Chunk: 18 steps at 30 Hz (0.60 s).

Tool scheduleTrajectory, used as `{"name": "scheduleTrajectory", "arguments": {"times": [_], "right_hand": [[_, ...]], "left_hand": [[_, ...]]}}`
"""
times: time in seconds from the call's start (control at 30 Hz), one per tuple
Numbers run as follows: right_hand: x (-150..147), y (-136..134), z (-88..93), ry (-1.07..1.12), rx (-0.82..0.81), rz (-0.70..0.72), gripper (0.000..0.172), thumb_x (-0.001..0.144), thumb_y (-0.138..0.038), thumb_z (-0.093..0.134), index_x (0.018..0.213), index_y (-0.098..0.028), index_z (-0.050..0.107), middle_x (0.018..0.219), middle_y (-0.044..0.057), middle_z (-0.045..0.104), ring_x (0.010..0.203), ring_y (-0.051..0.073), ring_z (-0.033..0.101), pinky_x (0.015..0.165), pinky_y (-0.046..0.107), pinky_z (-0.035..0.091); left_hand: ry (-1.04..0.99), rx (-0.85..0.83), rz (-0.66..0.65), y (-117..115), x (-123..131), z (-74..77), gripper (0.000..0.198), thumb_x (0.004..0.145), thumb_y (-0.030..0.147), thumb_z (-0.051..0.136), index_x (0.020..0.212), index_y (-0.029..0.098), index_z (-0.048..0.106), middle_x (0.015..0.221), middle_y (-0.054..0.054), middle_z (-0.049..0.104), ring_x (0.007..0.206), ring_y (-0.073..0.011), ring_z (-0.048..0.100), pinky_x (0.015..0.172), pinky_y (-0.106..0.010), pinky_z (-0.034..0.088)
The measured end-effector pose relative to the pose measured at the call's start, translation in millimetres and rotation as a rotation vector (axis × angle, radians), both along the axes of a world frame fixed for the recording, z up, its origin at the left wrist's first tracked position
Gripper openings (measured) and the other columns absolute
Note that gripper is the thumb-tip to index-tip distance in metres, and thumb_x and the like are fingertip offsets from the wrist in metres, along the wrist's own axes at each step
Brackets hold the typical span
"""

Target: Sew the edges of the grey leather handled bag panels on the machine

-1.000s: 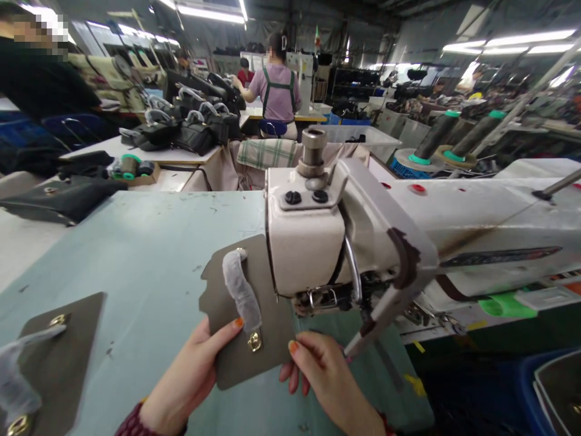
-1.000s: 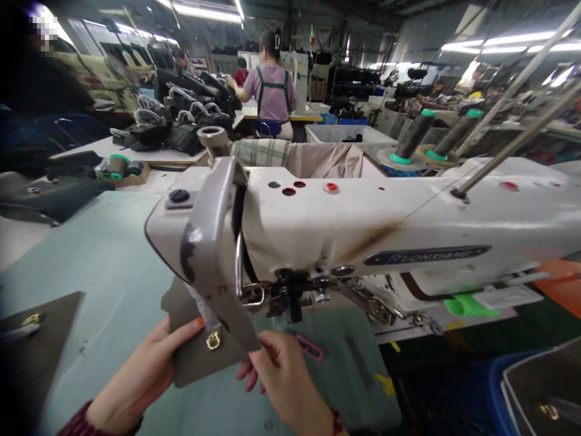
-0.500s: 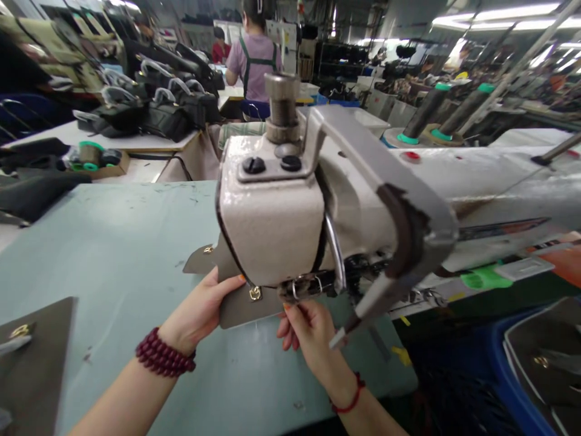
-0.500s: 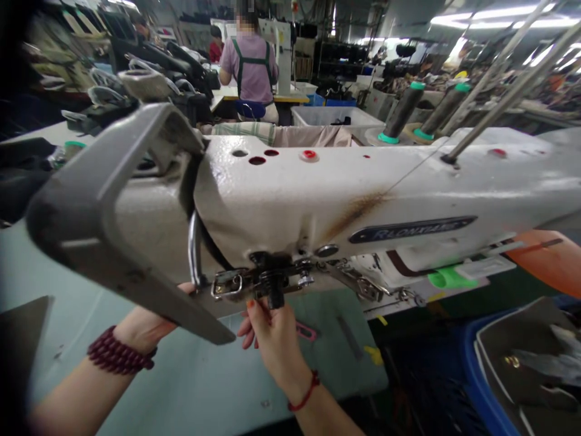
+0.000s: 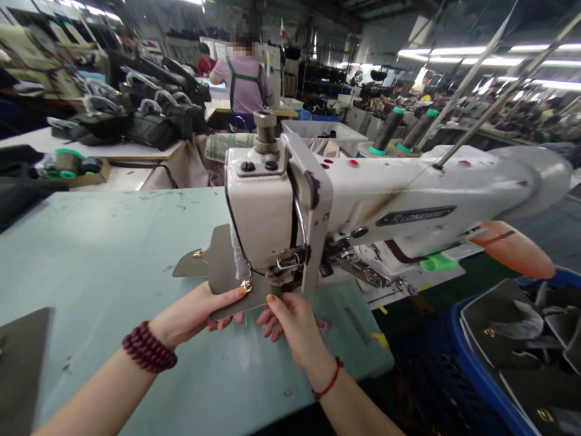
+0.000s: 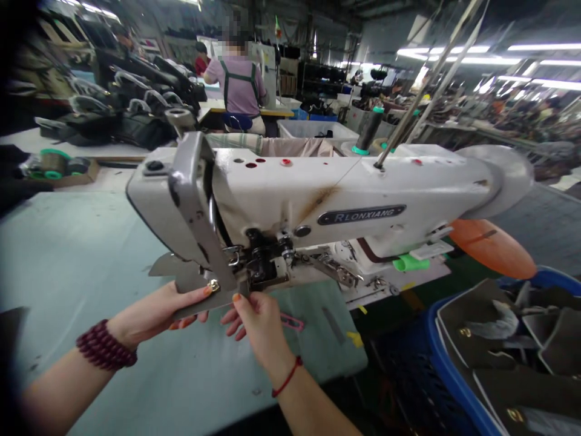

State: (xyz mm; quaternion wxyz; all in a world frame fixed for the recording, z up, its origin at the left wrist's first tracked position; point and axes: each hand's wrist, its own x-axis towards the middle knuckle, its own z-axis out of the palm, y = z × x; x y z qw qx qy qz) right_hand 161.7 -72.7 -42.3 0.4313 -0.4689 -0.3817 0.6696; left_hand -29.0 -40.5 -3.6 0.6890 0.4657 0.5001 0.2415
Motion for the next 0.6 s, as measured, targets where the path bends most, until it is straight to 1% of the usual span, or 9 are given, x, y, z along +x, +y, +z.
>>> {"name": "scheduleTrajectory", "arguments": {"times": [0.13,0.3,0.43,0.6], "right_hand": [[-6,-3,4.0,0.030,-0.028,-0.038,0.048,0.078,-0.058,0.062,0.078,-0.010,0.064,0.065,0.005,0.070,0.042,0.007,0.056,0.038,0.014,0.037],[-10,-5,1.9,0.054,-0.046,-0.085,0.048,0.077,-0.059,0.063,0.074,-0.011,0.064,0.062,0.005,0.069,0.040,0.007,0.055,0.038,0.014,0.036],[-13,-4,-2.2,0.063,-0.038,-0.120,0.047,0.079,-0.058,0.062,0.071,-0.011,0.063,0.062,0.005,0.070,0.040,0.006,0.055,0.039,0.014,0.037],[-19,1,-5.9,0.085,-0.021,-0.146,0.048,0.081,-0.057,0.060,0.067,-0.011,0.063,0.060,0.006,0.069,0.039,0.007,0.056,0.039,0.014,0.038]], "left_hand": [[0.064,0.125,-0.038,1,1,3.0,0.038,0.081,0.049,0.064,0.071,0.012,0.068,0.063,-0.006,0.067,0.047,-0.0097,0.048,0.042,-0.018,0.036],[0.105,0.130,-0.052,1,0,1.9,0.039,0.081,0.051,0.063,0.069,0.014,0.068,0.065,-0.006,0.067,0.049,-0.0118,0.050,0.045,-0.019,0.038],[0.097,0.116,-0.027,2,0,1.6,0.036,0.080,0.049,0.065,0.071,0.015,0.069,0.064,-0.005,0.067,0.048,-0.0122,0.050,0.045,-0.020,0.039],[0.124,0.184,-0.060,7,-1,1.6,0.035,0.084,0.046,0.061,0.070,0.015,0.068,0.067,-0.005,0.067,0.051,-0.0123,0.051,0.045,-0.020,0.038]]}}
